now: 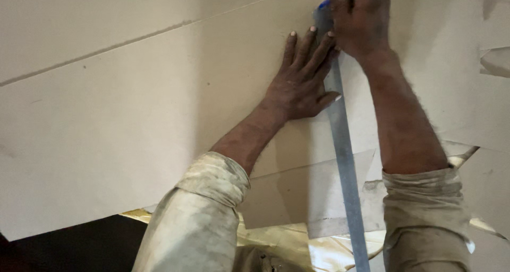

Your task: The person lays cardboard sheets flat on a work table, positions a long steel ruler across a sheet, and draws straight lines along the ruler edge with a pen. They reposition the ruler and sheets repeatedly to mark multiple lines across the cardboard.

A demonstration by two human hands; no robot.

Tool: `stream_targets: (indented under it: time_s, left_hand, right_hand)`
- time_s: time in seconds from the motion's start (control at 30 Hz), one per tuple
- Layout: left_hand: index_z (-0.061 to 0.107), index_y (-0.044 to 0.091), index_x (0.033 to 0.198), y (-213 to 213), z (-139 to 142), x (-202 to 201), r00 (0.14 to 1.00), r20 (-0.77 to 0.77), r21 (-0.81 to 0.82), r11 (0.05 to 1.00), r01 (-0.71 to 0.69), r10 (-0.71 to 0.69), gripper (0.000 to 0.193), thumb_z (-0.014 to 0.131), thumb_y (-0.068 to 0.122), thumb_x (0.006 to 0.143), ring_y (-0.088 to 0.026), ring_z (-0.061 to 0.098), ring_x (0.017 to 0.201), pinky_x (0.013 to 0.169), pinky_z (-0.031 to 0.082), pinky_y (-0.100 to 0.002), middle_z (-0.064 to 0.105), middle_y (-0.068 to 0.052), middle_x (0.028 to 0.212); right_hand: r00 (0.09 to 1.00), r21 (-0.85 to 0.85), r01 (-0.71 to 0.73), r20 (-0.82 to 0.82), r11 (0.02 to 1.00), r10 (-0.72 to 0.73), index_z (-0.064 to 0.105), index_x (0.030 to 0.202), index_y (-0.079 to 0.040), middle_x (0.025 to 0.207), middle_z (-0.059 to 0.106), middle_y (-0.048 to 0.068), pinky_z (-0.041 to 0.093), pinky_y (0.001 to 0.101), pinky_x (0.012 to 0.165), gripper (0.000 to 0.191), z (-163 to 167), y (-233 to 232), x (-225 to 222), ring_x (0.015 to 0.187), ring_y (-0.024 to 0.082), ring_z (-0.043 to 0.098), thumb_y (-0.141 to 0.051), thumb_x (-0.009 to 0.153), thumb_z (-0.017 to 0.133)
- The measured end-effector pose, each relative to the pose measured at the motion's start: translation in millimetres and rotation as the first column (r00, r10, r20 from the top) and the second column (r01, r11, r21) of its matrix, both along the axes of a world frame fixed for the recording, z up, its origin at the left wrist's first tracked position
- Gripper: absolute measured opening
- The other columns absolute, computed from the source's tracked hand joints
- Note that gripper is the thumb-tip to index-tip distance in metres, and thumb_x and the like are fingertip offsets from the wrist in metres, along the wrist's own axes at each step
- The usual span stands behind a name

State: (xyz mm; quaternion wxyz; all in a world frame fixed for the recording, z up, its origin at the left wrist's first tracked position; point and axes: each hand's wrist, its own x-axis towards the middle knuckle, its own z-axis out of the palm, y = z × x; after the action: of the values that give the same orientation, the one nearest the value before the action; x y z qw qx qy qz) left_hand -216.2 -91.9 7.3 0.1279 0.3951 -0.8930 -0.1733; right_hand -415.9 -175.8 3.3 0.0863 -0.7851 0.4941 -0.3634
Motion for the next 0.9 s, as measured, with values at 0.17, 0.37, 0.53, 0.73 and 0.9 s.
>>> stream_targets:
  time_s: [0.17, 0.37, 0.53, 0.73, 0.9]
  left_hand:
    - [0.036, 0.008, 0.160, -0.5, 3.1, 0.0, 0.999, -0.044, -0.022, 1.000, -0.006, 0.005, 0.090, 0.060, 0.067, 0.097, -0.041, 0.011, 0.158, 0.130, 0.005, -0.066, 0.017, -0.015, 0.169]
    - [0.035, 0.006, 0.160, -2.4, 3.4, 1.6, 1.000, 0.025, 0.013, 1.000, 0.001, -0.001, 0.092, 0.057, 0.069, 0.096, -0.041, 0.007, 0.158, 0.129, 0.004, -0.066, 0.013, -0.016, 0.170]
    - [0.034, 0.008, 0.162, -2.2, 3.8, 3.0, 1.000, 0.019, 0.014, 1.000, -0.001, 0.001, 0.092, 0.057, 0.069, 0.096, -0.040, 0.006, 0.159, 0.130, 0.003, -0.065, 0.013, -0.015, 0.170]
    - [0.036, 0.004, 0.159, -5.8, 7.4, 0.9, 1.000, 0.030, 0.021, 1.000, 0.000, 0.000, 0.092, 0.059, 0.065, 0.093, -0.041, 0.005, 0.157, 0.127, 0.003, -0.066, 0.013, -0.018, 0.169]
    - [0.054, 0.000, 0.142, -3.9, 5.0, 4.3, 0.988, -0.156, -0.104, 0.994, -0.034, 0.017, 0.079, 0.067, 0.058, 0.091, -0.046, 0.021, 0.149, 0.123, 0.011, -0.065, 0.033, -0.023, 0.157]
  right_hand:
    - [0.991, 0.088, -0.020, 0.132, 0.996, 0.009, 0.058, 0.108, -0.001, 0.087, 0.072, 0.011, 0.059, 0.0388, 0.073, 0.017, -1.8, -1.0, 0.1, 0.079, 0.026, 0.076, -0.012, 0.119, 0.051]
    - [0.999, -0.019, -0.027, 0.045, 0.999, 0.028, 0.060, 0.110, -0.001, 0.092, 0.072, 0.012, 0.057, 0.0368, 0.068, 0.013, -7.5, -4.6, 6.2, 0.079, 0.027, 0.074, -0.012, 0.115, 0.054]
    - [0.992, 0.097, 0.004, 0.127, 0.995, -0.016, 0.060, 0.108, -0.003, 0.086, 0.073, 0.010, 0.060, 0.0385, 0.072, 0.019, -4.2, -3.7, 1.0, 0.079, 0.025, 0.077, -0.016, 0.121, 0.053]
    - [0.987, 0.014, 0.107, 0.117, 0.994, -0.108, 0.061, 0.109, -0.003, 0.089, 0.073, 0.010, 0.057, 0.0358, 0.075, 0.019, -7.0, -3.8, 8.7, 0.082, 0.023, 0.074, -0.019, 0.121, 0.064]
    - [0.559, 0.159, 0.265, 0.778, 0.951, -0.285, 0.060, 0.126, -0.003, 0.111, 0.058, 0.005, 0.053, 0.0278, 0.066, 0.018, 16.1, 100.5, -33.1, 0.078, 0.015, 0.061, -0.018, 0.117, 0.056]
